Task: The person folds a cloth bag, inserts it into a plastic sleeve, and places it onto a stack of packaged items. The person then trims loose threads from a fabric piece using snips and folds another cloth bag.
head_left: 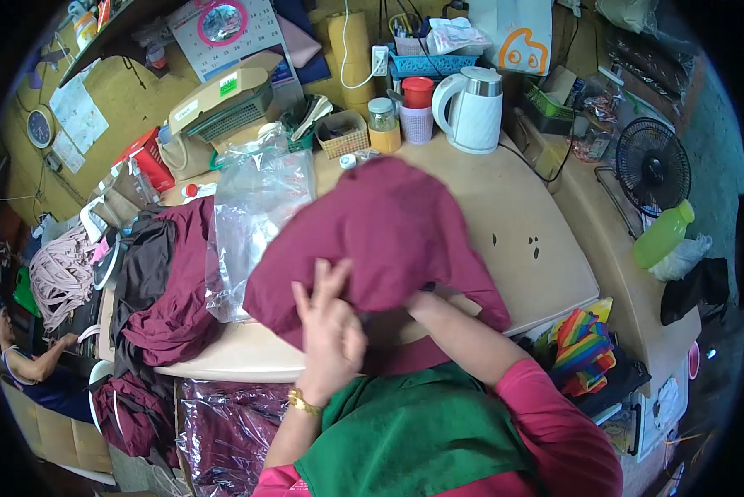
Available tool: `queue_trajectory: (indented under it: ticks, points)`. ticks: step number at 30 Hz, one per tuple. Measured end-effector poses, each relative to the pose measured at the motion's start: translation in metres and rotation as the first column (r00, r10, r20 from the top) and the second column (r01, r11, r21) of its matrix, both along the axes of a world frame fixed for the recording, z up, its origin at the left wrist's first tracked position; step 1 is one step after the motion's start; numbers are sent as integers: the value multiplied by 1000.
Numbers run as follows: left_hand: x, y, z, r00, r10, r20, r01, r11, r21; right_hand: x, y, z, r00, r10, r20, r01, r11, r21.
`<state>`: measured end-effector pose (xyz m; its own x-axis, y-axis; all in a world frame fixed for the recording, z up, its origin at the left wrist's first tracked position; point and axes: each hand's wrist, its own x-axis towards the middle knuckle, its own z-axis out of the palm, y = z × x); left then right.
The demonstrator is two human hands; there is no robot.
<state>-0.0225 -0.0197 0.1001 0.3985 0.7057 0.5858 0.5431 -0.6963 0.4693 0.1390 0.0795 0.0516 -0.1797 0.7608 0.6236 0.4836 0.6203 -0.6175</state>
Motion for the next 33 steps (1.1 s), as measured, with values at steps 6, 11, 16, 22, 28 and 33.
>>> queue_trajectory:
  ticks: [6, 11, 16, 22, 28, 33]
  points:
    - [18, -18, 14, 984, -179, 20, 180, 983, -34, 35, 27, 25, 978, -206, 30, 206, 978, -19]
    - [12, -21, 28, 910, -364, 198, 384, 920, -74, 38, -1, 23, 977, -206, 53, 207, 978, -17]
    - [8, -2, 38, 900, -396, 182, 413, 908, -66, 24, -19, 18, 984, -166, 69, 168, 986, -19]
    - [11, -38, 62, 895, -397, 206, 421, 902, -93, 29, 1, 31, 972, -223, 79, 223, 975, 2]
    - [46, 3, -26, 963, -271, -2, 242, 865, -440, 27, -23, 28, 973, -203, 113, 206, 979, -11]
    - [9, 31, -72, 973, 3, 230, -58, 970, 234, 50, -32, 44, 947, -291, 138, 295, 956, -6]
